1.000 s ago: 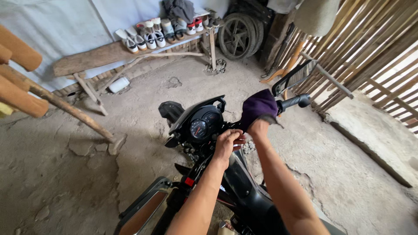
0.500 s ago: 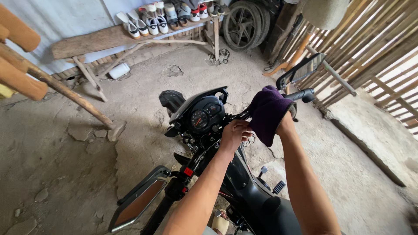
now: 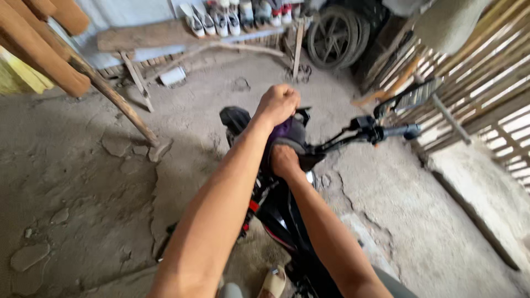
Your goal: The person wipes the front of a black motorcycle with a purple cloth. They clean the headlight, handlebars, instrument cluster, and front fender in sequence.
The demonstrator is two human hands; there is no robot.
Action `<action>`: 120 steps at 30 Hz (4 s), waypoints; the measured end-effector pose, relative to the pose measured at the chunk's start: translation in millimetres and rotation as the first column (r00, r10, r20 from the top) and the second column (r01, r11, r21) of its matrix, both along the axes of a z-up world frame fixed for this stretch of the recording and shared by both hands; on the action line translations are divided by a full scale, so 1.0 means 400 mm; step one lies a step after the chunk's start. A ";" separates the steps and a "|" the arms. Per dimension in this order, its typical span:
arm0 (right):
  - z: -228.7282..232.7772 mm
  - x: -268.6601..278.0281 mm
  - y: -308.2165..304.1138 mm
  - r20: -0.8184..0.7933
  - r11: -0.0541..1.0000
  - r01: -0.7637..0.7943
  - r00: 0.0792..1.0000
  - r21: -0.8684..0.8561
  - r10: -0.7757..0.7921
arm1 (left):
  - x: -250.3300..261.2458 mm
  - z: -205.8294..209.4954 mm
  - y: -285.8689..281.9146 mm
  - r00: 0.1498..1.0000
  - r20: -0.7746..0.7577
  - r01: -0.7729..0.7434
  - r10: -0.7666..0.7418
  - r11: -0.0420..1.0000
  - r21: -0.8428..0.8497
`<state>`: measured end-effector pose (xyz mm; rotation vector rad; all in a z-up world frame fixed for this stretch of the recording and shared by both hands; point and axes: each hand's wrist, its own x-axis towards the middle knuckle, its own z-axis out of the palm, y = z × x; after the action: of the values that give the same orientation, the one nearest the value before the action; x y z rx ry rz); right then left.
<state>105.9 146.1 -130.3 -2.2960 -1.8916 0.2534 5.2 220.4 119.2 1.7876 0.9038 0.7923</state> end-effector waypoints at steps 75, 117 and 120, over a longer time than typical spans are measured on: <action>0.226 0.082 0.021 -0.098 0.979 0.190 0.978 0.079 -0.182 | -0.236 -0.220 0.066 0.956 0.150 0.264 -0.251 0.961 -0.079; 0.313 -0.175 -0.127 -0.042 0.927 0.368 0.928 -0.069 -0.371 | -0.243 -0.239 0.079 0.914 0.202 0.384 -0.351 0.909 -0.161; 0.378 -0.213 -0.097 0.050 0.919 0.312 0.941 0.241 -0.333 | -0.245 -0.232 0.094 0.904 0.227 0.399 -0.362 0.905 -0.148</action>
<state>20.8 107.4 20.7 -2.4395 -1.4502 -0.1081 -92.7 258.0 26.4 1.6146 0.4587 0.5899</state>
